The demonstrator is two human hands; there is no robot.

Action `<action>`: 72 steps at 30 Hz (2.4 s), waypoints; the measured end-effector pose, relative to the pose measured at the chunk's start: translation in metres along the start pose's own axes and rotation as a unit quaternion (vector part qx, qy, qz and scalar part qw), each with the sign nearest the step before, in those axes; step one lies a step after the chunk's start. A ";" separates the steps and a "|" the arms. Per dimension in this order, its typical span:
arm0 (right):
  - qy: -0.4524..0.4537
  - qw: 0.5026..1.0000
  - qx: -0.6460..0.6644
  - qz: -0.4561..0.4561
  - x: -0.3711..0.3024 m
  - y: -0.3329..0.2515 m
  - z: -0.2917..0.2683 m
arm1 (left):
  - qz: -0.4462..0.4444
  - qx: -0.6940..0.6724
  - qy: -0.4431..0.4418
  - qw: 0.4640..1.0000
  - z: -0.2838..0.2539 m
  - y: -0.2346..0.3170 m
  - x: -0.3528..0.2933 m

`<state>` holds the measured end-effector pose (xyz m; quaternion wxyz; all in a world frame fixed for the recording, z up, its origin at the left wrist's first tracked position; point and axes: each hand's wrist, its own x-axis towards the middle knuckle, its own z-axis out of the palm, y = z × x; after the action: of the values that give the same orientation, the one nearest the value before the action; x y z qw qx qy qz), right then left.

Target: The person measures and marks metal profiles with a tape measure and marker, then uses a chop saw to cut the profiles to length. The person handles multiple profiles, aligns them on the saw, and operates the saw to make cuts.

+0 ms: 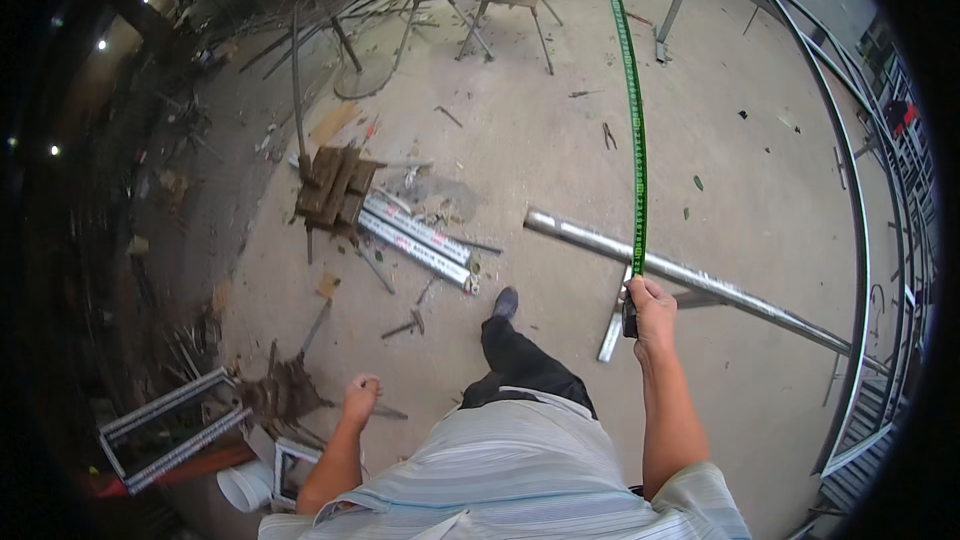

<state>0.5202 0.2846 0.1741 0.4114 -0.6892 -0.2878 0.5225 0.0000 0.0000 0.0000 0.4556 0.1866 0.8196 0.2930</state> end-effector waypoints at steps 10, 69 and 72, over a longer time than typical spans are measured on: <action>0.073 0.995 0.073 0.010 0.146 -0.090 0.113 | 0.062 0.230 -0.124 0.963 0.027 0.173 0.141; 0.246 0.965 -0.075 0.043 1.059 -0.546 0.160 | 0.101 0.353 -0.303 0.880 0.676 1.150 0.792; 0.235 0.966 -0.093 0.059 1.094 -0.567 0.173 | 0.120 0.353 -0.319 0.871 0.705 1.198 0.863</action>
<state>0.6895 1.5160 0.1167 0.3699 -0.8438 -0.1892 0.3397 0.2063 1.6216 -0.0623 0.5570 0.5157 0.6499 -0.0388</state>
